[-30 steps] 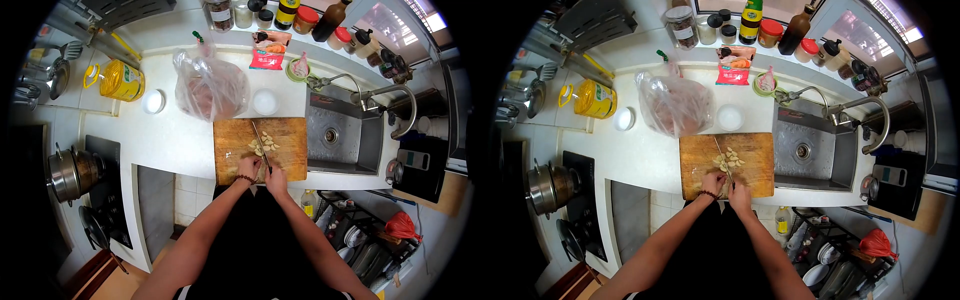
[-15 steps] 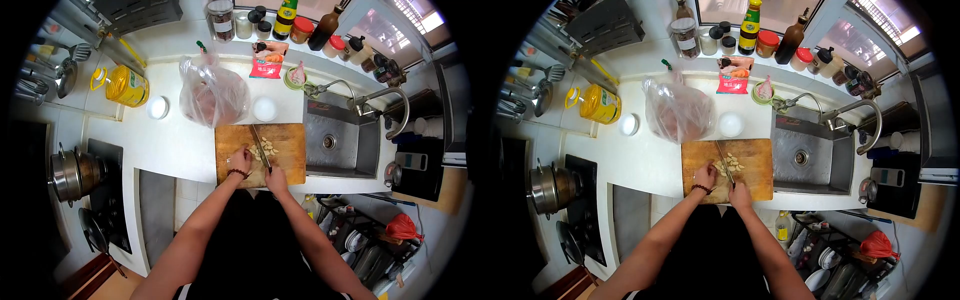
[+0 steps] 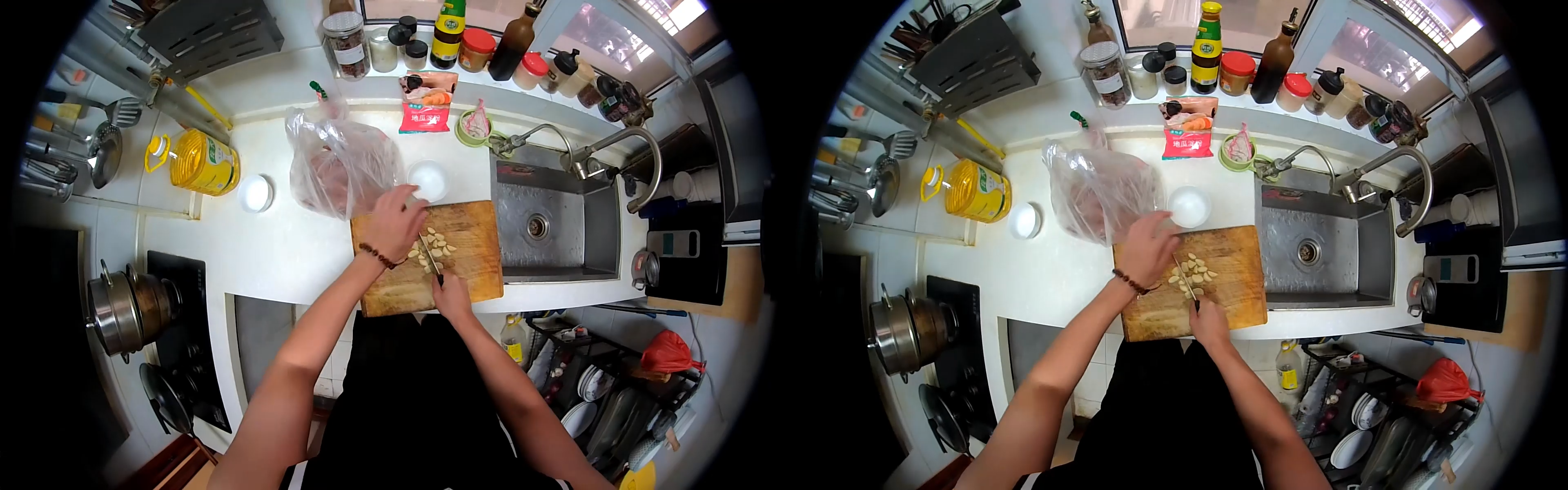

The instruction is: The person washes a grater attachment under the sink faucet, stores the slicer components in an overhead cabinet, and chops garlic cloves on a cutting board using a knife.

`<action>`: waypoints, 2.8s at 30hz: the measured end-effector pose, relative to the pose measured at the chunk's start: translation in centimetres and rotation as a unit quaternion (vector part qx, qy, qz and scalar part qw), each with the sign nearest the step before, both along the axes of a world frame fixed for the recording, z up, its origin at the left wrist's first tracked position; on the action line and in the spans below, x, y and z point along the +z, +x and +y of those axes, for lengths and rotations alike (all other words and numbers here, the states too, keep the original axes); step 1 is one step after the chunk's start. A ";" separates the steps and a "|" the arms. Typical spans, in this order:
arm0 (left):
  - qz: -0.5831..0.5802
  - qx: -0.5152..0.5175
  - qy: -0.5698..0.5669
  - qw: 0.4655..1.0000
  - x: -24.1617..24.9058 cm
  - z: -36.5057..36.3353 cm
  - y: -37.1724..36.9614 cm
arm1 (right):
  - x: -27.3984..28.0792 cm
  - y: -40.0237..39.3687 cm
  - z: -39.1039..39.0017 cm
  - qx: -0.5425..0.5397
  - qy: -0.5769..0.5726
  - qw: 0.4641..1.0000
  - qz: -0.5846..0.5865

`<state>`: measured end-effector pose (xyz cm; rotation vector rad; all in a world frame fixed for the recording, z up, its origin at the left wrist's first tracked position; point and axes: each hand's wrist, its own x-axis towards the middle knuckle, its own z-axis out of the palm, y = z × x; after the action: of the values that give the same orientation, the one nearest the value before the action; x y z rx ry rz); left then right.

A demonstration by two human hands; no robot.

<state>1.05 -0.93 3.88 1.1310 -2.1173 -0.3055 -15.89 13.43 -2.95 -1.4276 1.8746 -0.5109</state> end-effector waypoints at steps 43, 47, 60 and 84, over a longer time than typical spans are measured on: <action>-0.159 -0.173 0.011 0.972 -7.9 -3.0 -0.1 | 1.8 1.5 -0.2 -0.022 0.061 0.997 0.030; -0.174 -0.169 0.006 0.970 -10.1 -2.9 -0.2 | -0.3 1.2 -0.1 -0.006 0.042 0.998 0.046; -0.149 -0.182 -0.017 0.972 -8.9 -3.8 -1.6 | 1.8 0.0 -0.8 -0.014 0.070 0.996 0.053; -0.133 -0.176 -0.014 0.975 -11.0 -4.4 -2.4 | -0.5 -0.8 -1.6 0.012 0.070 0.994 0.084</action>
<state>-1.30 -5.34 -7.15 0.8096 -2.5548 -0.2989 -16.71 11.86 -3.48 -1.4360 1.9804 -0.2472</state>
